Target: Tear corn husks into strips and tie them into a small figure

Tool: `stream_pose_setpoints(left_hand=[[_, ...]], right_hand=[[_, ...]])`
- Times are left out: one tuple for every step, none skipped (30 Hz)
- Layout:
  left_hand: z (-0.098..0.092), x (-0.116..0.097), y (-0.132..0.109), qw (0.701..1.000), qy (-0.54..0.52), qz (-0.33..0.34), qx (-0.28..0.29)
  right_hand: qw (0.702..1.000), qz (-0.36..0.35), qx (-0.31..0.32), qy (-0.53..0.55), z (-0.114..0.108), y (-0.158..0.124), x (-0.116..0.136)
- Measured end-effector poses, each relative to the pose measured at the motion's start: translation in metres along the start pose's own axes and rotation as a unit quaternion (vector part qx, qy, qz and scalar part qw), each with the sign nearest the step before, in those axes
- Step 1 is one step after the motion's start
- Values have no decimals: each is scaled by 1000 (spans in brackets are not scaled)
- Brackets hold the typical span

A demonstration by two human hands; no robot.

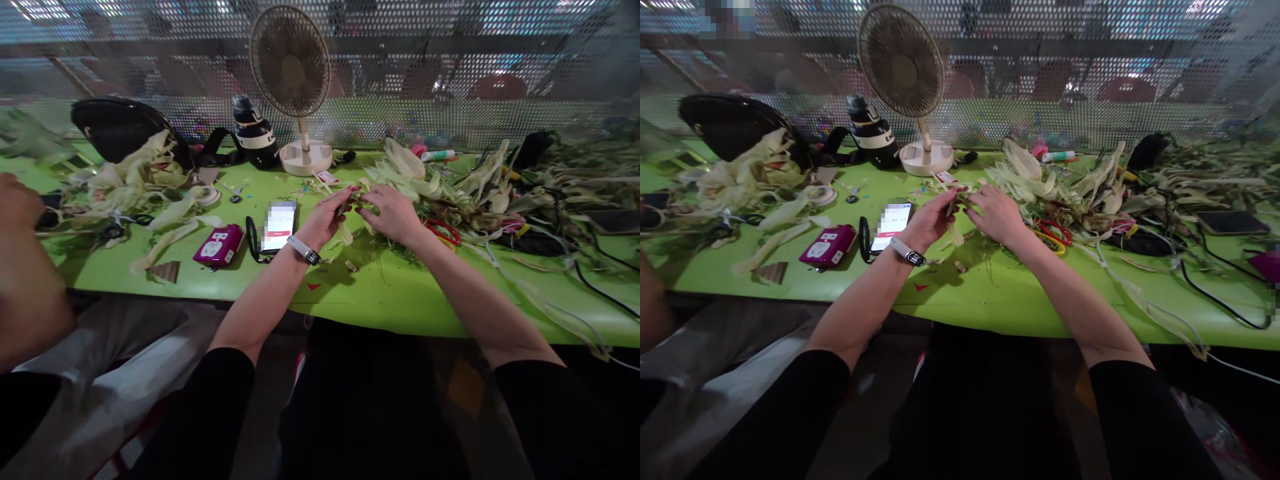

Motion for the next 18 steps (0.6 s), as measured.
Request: stream_pose_setpoints(left_hand=[[1, 0, -1, 1000, 1, -4, 3], [2, -1, -1, 1000, 3, -8, 8], [3, -1, -2, 1000, 7, -10, 11], [3, -1, -2, 1000, 11, -10, 14], [3, -1, -3, 1000, 14, -8, 15], [3, -1, -3, 1000, 17, -5, 15], [3, 0, -3, 1000, 20, 1, 11], [3, 0, -3, 1000, 24, 10, 4], [3, 1, -3, 999, 30, 20, -7], [3, 3, -3, 999, 37, 34, -20], [3, 4, -3, 997, 44, 52, -34], [3, 5, -3, 995, 50, 74, -46], [3, 5, -2, 992, 55, 98, -52], [4, 6, -2, 990, 56, 122, -52], [4, 6, -1, 987, 56, 142, -47], [4, 7, 0, 986, 55, 153, -42], [4, 8, 2, 985, 54, 158, -38], [3, 9, 3, 986, 51, 157, -36]], right_hand=[[1000, 0, 1, 12, 0, 0, 0], [1000, 6, 2, 26, 0, 1, -1], [999, 15, 1, 41, -1, 1, -1], [998, 26, -1, 60, -1, 2, -1], [996, 35, -2, 80, -2, 2, -2], [994, 42, 0, 102, -2, 2, -2], [991, 45, 6, 122, -2, 3, -2], [990, 47, 14, 136, -2, 3, -2], [989, 46, 24, 141, -2, 3, -1], [989, 45, 34, 138, -2, 3, -1], [990, 42, 41, 127, -2, 3, 0], [992, 36, 45, 112, -1, 3, 1], [994, 26, 45, 97, 0, 3, 2], [996, 15, 43, 82, 0, 3, 3], [997, 5, 41, 70, 1, 3, 4], [997, -1, 39, 60, 2, 3, 5], [998, -3, 40, 52, 3, 3, 6], [998, -1, 45, 45, 3, 3, 7]])
Point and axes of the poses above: each hand's wrist, its own y-axis towards the middle knuckle, its own z-axis out of the palm, x = y × z, the point moved 2 cm from there along y, towards the middle knuckle, and after that the axes turned 6 degrees about x, right-handed, at the moved point
